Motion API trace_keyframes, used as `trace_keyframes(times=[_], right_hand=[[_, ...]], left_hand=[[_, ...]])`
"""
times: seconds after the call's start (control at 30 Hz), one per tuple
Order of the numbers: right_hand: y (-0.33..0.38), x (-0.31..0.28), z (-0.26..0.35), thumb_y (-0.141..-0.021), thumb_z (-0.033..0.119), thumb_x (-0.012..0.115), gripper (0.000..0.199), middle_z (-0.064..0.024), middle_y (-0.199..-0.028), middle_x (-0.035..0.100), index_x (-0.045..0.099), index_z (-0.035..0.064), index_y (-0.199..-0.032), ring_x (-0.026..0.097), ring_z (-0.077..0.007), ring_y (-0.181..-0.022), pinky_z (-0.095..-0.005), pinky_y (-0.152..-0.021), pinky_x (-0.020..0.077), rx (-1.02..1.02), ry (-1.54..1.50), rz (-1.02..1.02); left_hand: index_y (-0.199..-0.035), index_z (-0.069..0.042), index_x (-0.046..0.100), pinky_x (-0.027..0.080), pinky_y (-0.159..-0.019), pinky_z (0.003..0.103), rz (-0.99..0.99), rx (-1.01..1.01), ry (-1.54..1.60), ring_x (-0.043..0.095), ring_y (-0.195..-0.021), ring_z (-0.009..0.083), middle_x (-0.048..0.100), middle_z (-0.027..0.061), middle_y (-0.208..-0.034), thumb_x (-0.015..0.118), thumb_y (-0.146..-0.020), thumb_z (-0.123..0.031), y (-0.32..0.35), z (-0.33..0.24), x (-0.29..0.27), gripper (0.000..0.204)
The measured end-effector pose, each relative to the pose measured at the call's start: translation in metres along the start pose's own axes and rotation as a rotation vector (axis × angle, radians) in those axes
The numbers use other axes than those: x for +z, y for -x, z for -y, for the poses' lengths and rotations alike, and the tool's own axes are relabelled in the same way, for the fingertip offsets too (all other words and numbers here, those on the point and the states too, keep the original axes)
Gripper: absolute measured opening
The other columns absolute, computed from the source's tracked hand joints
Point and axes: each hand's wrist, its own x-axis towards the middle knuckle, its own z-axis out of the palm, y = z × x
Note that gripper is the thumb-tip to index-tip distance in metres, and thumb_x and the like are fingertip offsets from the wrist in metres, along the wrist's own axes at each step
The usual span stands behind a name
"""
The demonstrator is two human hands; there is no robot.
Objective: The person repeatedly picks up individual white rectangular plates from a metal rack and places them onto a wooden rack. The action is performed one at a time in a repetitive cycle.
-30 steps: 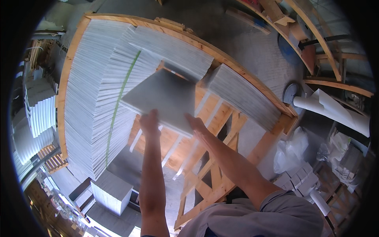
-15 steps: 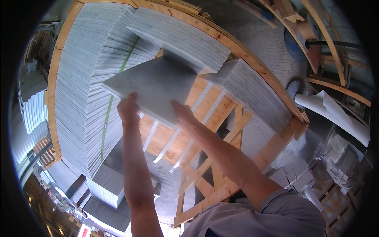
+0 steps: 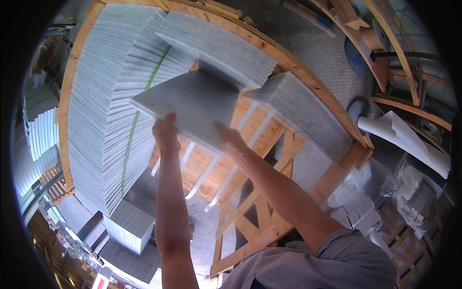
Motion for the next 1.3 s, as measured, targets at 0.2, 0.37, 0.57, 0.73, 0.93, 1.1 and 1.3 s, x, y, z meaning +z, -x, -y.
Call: trace_keyframes(times=[0.2, 0.37, 0.57, 0.73, 0.93, 1.1, 1.3], right_hand=[[-0.003, 0.013, 0.014, -0.087, 0.019, 0.060, 0.039, -0.0163, -0.106, 0.056, 0.050, -0.0115, -0.109, 0.057, -0.0232, -0.095, -0.0314, -0.080, 0.0497, -0.040, -0.143, 0.048], [-0.022, 0.013, 0.014, -0.087, 0.022, 0.059, 0.036, -0.0141, -0.099, 0.056, 0.051, -0.0071, -0.106, 0.058, -0.0216, -0.089, -0.0325, -0.072, 0.0493, -0.045, -0.131, -0.009], [-0.024, -0.011, 0.002, -0.091, 0.042, 0.045, 0.046, -0.0102, -0.076, 0.059, 0.053, -0.0021, -0.100, 0.059, -0.0184, -0.066, -0.0301, -0.054, 0.0455, -0.081, -0.231, 0.068], [0.024, -0.054, -0.018, -0.093, 0.042, 0.041, 0.049, -0.0124, -0.077, 0.063, 0.053, -0.0047, -0.101, 0.059, -0.0192, -0.061, -0.0298, -0.054, 0.0460, 0.012, -0.005, -0.024], [0.106, -0.076, -0.030, -0.090, 0.033, 0.050, 0.040, -0.0121, -0.076, 0.062, 0.055, -0.0058, -0.098, 0.060, -0.0188, -0.061, -0.0267, -0.054, 0.0479, -0.068, 0.416, 0.059], [0.172, -0.110, -0.018, -0.089, 0.032, 0.051, 0.033, -0.0092, -0.072, 0.064, 0.057, 0.0005, -0.096, 0.062, -0.0162, -0.061, -0.0265, -0.053, 0.0467, -0.268, 0.790, 0.043], [0.231, -0.178, -0.004, -0.088, 0.018, 0.053, 0.019, -0.0098, -0.065, 0.059, 0.054, 0.0015, -0.097, 0.060, -0.0163, -0.059, -0.0280, -0.053, 0.0450, -0.673, 1.224, -0.028]], left_hand=[[-0.090, 0.010, 0.060, 0.041, -0.058, 0.033, 0.000, 0.056, -0.076, 0.052, -0.066, 0.0181, 0.059, 0.0103, -0.079, 0.060, -0.078, -0.022, -0.019, -0.015, 0.015, 0.035], [-0.101, 0.015, 0.057, 0.046, -0.070, 0.034, -0.113, 0.091, -0.213, 0.059, -0.082, 0.0233, 0.062, 0.0174, -0.095, 0.059, -0.081, -0.032, -0.023, -0.019, 0.029, 0.051], [-0.101, 0.016, 0.057, 0.046, -0.075, 0.037, -0.240, 0.094, -0.260, 0.060, -0.087, 0.0285, 0.062, 0.0228, -0.100, 0.053, -0.084, -0.043, -0.012, -0.025, 0.043, 0.062], [-0.098, 0.012, 0.060, 0.044, -0.080, 0.042, -0.290, 0.065, -0.360, 0.060, -0.090, 0.0352, 0.062, 0.0250, -0.097, 0.035, -0.089, -0.053, -0.014, -0.023, 0.046, 0.070], [-0.099, 0.010, 0.061, 0.042, -0.087, 0.045, -0.361, 0.127, -0.543, 0.056, -0.096, 0.0414, 0.061, 0.0279, -0.098, 0.023, -0.090, -0.060, -0.019, -0.028, 0.063, 0.081], [-0.103, 0.012, 0.058, 0.042, -0.089, 0.044, -0.296, 0.196, -0.582, 0.055, -0.100, 0.0410, 0.059, 0.0296, -0.103, 0.017, -0.090, -0.063, -0.020, -0.046, 0.094, 0.086], [-0.127, 0.011, 0.038, 0.040, -0.093, 0.039, 0.057, -0.039, 0.061, 0.049, -0.113, 0.0325, 0.045, 0.0212, -0.128, 0.031, -0.084, -0.069, -0.015, -0.067, 0.140, 0.091]])
